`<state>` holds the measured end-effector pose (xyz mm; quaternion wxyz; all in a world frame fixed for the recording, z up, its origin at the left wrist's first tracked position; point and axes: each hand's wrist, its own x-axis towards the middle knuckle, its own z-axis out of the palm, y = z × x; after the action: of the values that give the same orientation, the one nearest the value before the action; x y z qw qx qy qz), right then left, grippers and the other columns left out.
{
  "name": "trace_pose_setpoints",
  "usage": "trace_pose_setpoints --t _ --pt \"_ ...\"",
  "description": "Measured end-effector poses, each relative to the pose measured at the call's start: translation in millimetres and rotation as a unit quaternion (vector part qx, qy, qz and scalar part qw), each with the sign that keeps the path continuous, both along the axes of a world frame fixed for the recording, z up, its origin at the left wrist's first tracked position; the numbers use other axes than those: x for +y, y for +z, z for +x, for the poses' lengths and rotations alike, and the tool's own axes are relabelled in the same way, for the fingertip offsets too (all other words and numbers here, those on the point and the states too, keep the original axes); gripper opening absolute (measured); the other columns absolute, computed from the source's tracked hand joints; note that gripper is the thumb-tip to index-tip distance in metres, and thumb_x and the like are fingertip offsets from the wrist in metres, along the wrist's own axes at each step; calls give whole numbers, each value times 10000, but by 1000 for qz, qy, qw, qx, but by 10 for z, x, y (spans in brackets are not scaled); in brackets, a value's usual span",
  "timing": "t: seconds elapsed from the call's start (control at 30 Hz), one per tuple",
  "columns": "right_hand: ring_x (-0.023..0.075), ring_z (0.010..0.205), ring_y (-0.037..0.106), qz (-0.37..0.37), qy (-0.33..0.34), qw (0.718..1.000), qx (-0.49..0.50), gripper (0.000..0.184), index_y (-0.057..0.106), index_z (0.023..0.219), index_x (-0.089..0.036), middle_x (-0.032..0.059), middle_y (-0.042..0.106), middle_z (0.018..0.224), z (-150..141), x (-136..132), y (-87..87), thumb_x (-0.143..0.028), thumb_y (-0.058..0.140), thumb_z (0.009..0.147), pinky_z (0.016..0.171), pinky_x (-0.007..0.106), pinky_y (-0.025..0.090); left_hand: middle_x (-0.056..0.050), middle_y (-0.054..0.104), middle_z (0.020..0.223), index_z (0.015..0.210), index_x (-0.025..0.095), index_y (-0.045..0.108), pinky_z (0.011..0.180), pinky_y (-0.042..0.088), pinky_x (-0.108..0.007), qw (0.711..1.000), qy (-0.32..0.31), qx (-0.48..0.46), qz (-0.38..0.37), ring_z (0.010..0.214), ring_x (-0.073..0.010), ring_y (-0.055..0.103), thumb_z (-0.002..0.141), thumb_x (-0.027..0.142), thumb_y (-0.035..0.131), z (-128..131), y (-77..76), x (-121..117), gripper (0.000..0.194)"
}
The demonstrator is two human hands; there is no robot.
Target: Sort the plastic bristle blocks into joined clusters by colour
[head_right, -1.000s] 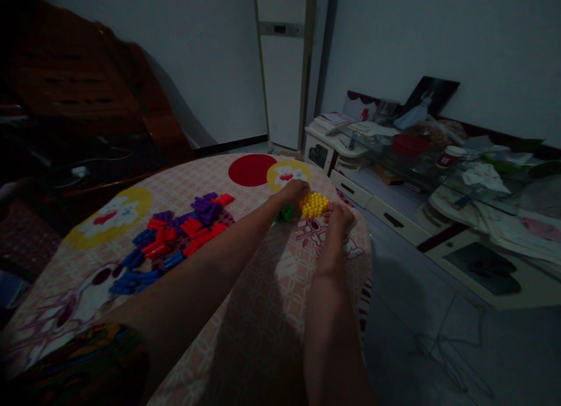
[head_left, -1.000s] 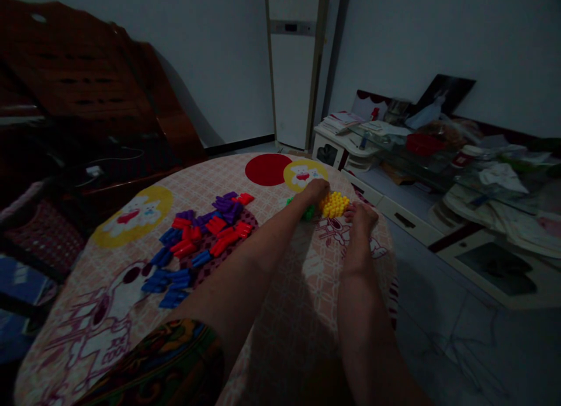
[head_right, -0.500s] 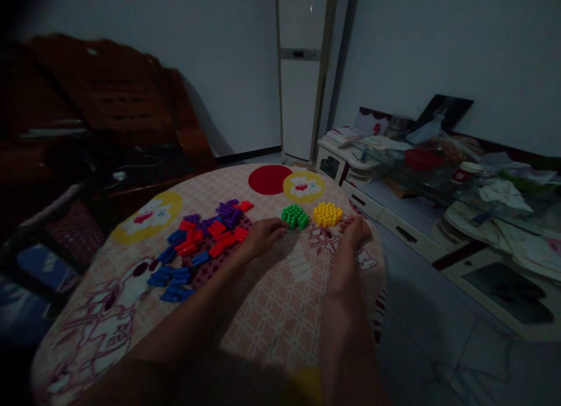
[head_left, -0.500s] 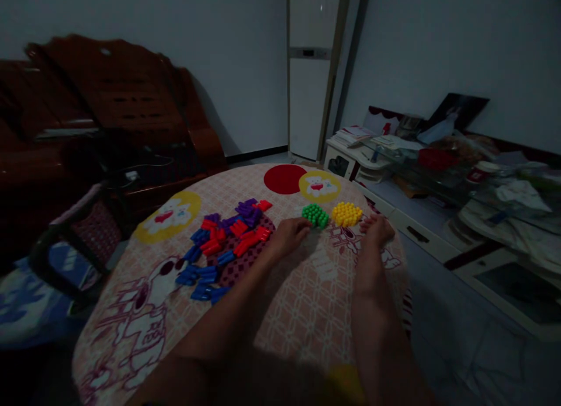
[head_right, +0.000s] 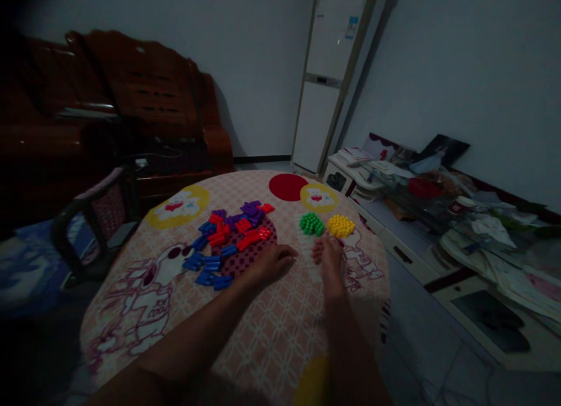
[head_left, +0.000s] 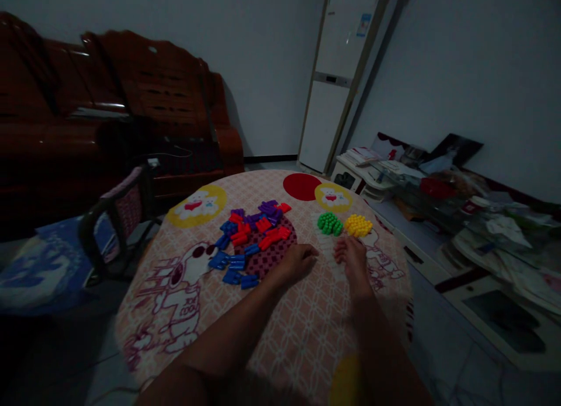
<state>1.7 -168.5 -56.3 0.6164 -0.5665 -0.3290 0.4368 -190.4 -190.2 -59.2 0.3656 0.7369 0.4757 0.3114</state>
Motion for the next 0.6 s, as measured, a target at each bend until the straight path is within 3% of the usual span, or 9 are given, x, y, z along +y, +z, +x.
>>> trace_pose_setpoints --t 0.13,0.27,0.43,0.6 --pt "113 346 525 -24 110 993 -36 288 612 682 -173 9 625 496 -443 -128 -66 -451 659 740 331 192 402 -67 768 883 926 138 764 789 521 -293 1000 -15 -2 23 801 -192 680 856 177 534 -17 -69 27 244" --pt "109 337 496 -22 77 993 -88 309 611 654 -182 -19 574 458 -615 -71 -192 -478 619 742 311 188 348 -80 769 894 910 128 754 784 516 -282 1000 0 2 28 815 -189 683 866 148 527 -13 -125 51 231" --pt "101 389 512 24 54 983 -175 391 638 665 -177 -16 594 512 -609 -78 -303 -559 614 744 348 186 354 -118 763 976 988 124 753 839 533 -318 988 112 25 108 899 -214 693 851 94 510 -61 -55 78 280" --pt "106 413 532 24 62 986 -152 437 657 714 -168 -8 612 552 -591 -129 -328 -603 634 744 364 190 349 -155 702 1260 1207 136 697 1032 477 -393 955 207 127 170 1183 -270 618 896 102 508 -335 114 208 365"
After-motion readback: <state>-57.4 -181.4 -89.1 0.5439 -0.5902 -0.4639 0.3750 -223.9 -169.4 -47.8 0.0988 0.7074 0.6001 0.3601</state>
